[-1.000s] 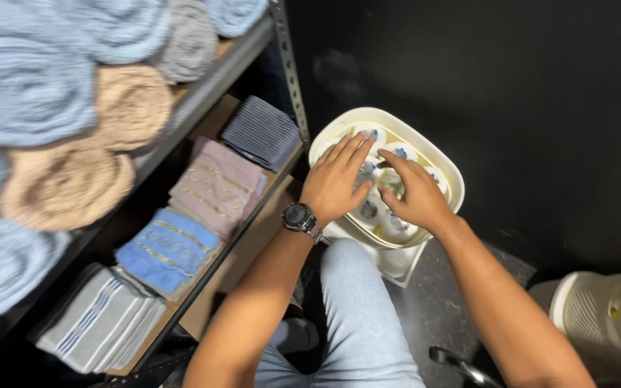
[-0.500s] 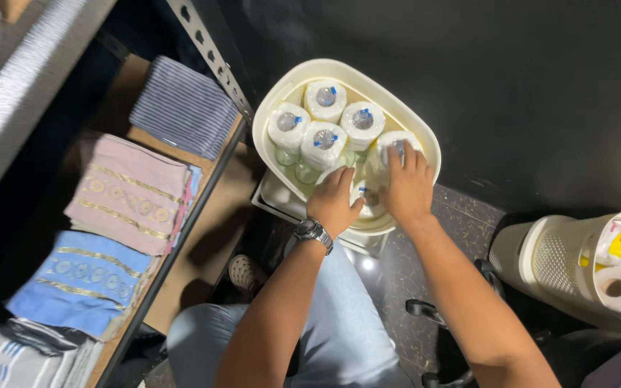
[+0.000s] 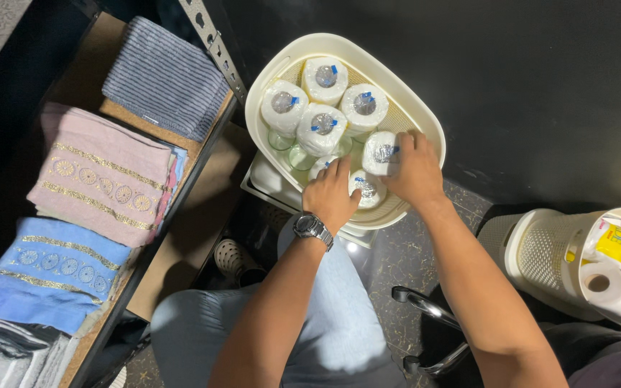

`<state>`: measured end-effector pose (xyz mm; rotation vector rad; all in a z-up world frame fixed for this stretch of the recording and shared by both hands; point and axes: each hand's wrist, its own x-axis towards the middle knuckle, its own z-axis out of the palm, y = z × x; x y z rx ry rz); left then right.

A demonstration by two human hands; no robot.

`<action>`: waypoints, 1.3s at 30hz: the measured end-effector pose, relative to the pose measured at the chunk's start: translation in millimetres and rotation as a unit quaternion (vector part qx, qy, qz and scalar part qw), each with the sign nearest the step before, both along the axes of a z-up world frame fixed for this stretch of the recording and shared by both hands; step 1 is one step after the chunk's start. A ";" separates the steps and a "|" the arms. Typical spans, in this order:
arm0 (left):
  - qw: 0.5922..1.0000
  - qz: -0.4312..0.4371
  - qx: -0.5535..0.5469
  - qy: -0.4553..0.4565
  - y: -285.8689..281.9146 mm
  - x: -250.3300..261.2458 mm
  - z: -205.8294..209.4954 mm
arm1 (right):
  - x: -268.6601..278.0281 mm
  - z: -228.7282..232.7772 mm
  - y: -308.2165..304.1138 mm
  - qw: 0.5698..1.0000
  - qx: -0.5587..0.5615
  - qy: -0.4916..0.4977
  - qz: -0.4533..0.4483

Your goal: The person folds gray towels on their lap and places them on a shelf. Then they pick up wrapped toilet paper rolls from a basket and stack them on the shelf.

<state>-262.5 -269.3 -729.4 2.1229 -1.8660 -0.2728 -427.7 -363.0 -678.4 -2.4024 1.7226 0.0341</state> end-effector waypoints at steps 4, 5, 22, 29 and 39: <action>0.994 -0.007 0.104 0.038 0.5 2.7 27.4 | -3.5 17.8 9.4 0.977 0.102 -0.181 -0.043; 0.993 -0.002 0.116 0.037 -0.5 2.1 33.7 | -4.5 25.3 11.8 0.968 0.116 -0.215 -0.061; 0.990 -0.009 0.034 0.136 11.5 12.0 46.3 | 19.6 30.0 57.8 0.845 0.092 -0.512 -0.124; 0.994 -0.013 -0.009 0.106 12.5 10.8 42.9 | 13.6 46.7 63.6 0.898 0.067 -0.434 -0.007; 0.994 -0.015 0.000 0.107 11.9 13.8 36.4 | 13.1 39.5 59.9 0.891 0.085 -0.445 0.038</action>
